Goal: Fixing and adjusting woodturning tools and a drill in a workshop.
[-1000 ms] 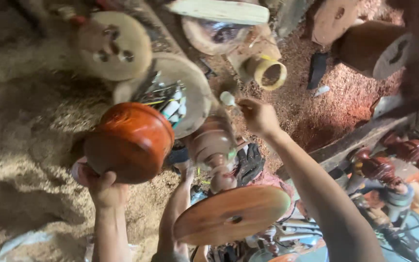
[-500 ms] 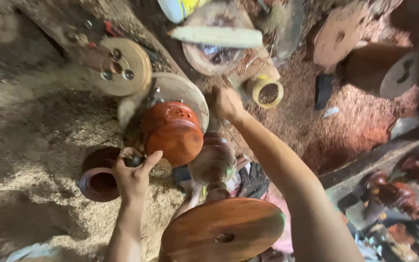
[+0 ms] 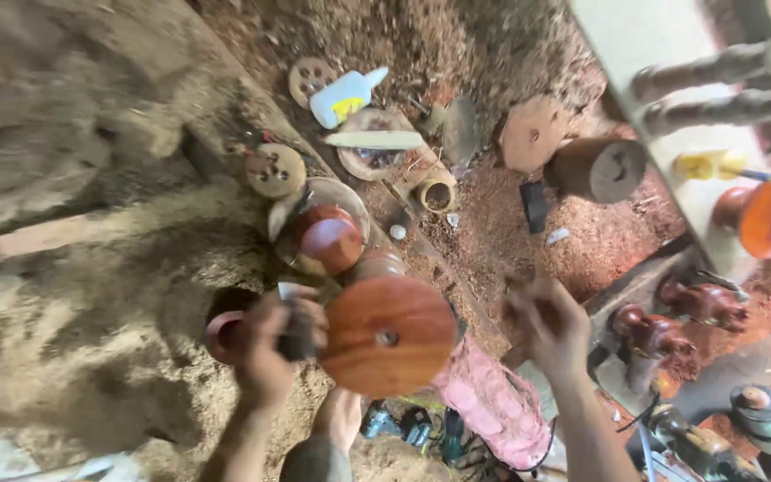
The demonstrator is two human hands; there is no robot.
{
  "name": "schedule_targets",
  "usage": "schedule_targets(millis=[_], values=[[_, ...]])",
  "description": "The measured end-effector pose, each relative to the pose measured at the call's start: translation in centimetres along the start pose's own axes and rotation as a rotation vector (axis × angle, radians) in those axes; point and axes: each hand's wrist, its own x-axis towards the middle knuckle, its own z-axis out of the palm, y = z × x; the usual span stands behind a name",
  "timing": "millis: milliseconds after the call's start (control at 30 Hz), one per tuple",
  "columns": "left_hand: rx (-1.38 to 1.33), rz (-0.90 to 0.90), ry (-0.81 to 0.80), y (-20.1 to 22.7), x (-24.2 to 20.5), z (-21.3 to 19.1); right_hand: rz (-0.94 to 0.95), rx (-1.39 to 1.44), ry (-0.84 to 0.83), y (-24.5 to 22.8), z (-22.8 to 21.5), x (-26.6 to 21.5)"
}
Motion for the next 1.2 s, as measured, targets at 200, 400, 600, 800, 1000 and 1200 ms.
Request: schedule_targets(millis=[200, 400, 600, 800, 1000, 1200], values=[[-0.242, -0.093, -0.465, 6.5, -14.8, 10.0, -0.121, 0.702, 0.128, -3.2, -6.0, -23.3], [-0.011, -0.029, -0.645, 10.5, -31.5, 12.1, -0.363, 0.638, 0.134, -10.8, -8.3, -44.5], [-0.096, -0.308, -0.945, 13.4, -46.7, 12.9, -1.12, -0.229, 0.347, -14.7, -12.3, -58.5], [0.242, -0.438, -1.102, 13.4, -55.2, 13.6, -1.08, -0.688, 0.422, -12.9, -14.4, -69.3], [0.382, -0.343, -1.478, 13.4, -56.7, 16.2, -1.026, -0.827, 0.512, -12.7, -16.8, -73.3], [0.537, -0.464, -1.643, 11.3, -54.4, 19.9, -0.789, -0.678, 0.624, -10.8, -14.6, -72.3]])
